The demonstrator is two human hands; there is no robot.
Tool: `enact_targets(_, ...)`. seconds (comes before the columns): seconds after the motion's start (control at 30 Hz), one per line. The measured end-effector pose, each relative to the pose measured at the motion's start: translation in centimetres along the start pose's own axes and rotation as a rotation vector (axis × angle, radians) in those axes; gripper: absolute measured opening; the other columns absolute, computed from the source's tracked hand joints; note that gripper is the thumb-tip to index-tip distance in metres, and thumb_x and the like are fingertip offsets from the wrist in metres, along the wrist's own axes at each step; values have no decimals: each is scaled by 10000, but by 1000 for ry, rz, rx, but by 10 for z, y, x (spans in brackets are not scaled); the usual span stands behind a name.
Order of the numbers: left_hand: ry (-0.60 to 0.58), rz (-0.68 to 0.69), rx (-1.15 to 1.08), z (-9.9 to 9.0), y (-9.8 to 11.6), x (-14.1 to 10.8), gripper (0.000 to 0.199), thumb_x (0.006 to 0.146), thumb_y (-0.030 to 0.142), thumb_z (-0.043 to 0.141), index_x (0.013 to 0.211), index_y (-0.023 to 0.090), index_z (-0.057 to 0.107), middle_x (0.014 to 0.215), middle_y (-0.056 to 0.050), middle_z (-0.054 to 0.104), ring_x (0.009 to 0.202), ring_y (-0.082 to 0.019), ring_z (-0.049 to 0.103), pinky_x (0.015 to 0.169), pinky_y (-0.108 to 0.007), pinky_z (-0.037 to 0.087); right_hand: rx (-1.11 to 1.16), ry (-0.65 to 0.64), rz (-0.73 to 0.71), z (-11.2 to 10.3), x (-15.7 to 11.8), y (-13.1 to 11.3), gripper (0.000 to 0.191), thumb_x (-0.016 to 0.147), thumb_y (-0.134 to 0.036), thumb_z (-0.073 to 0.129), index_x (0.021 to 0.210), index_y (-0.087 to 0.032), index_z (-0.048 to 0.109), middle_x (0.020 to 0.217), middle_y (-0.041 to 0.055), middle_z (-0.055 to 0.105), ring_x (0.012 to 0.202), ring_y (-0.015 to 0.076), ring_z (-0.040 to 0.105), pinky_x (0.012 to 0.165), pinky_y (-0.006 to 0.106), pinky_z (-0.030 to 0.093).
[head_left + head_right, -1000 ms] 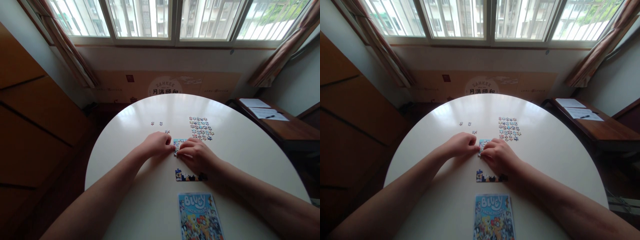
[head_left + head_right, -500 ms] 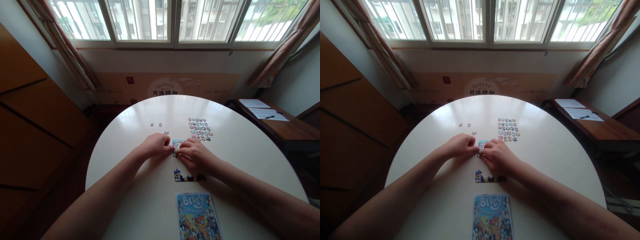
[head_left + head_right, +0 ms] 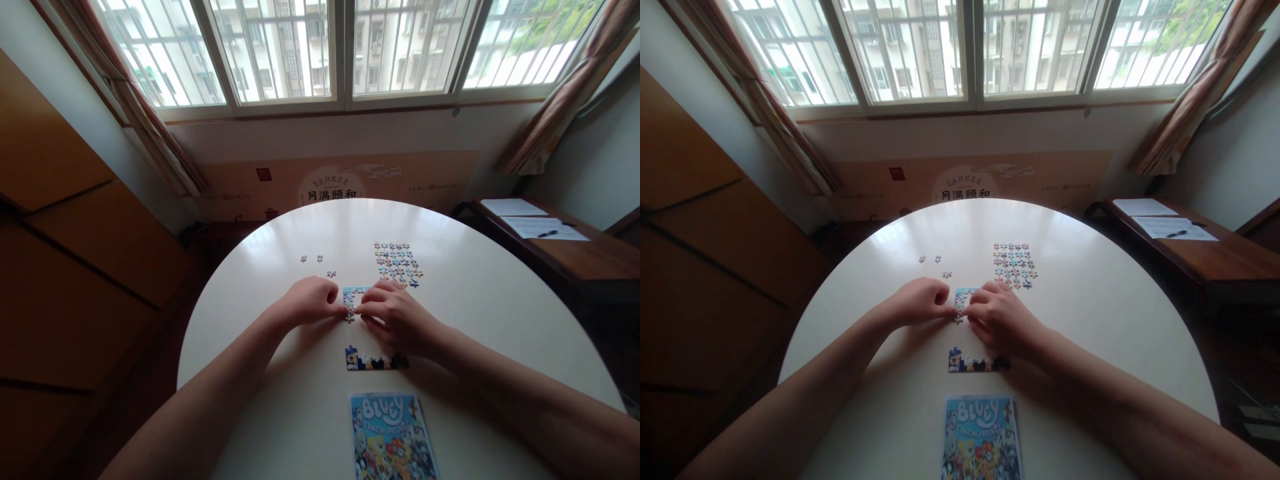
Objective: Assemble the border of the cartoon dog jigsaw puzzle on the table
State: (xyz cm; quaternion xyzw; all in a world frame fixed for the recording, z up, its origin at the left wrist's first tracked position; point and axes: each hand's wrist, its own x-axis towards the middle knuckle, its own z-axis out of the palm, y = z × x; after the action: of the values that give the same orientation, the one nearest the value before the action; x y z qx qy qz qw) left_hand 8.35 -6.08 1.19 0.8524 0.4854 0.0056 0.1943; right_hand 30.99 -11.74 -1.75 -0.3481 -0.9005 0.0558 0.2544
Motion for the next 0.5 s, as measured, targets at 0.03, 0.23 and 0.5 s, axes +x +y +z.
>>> enact_targets(0.03, -3, -10, -3, 0, 0, 0, 398, 773, 588, 688, 680, 213, 591, 697, -10, 628, 594, -142, 462, 531, -310, 279, -8, 12, 5, -3, -1, 2, 195, 924, -169, 579, 979, -245, 750, 934, 39, 730, 914, 229, 573, 877, 391, 380)
enact_targets(0.23, -19, -20, -6, -1, 0, 1, 445, 808, 633, 646, 678, 214, 576, 697, -14, 627, 601, -147, 470, 551, -316, 286, -33, 74, 72, -21, -6, 22, 204, 924, -178, 542, 916, -221, 741, 826, 37, 721, 816, 210, 588, 823, 371, 431)
enact_targets(0.5, -30, -25, 3, -1, -2, 1, 469, 824, 655, 623, 677, 215, 559, 684, -10, 621, 598, -150, 484, 551, -318, 290, -6, -71, 208, -31, -8, 30, 197, 861, -201, 552, 881, -225, 747, 774, 8, 710, 692, 163, 617, 668, 313, 428)
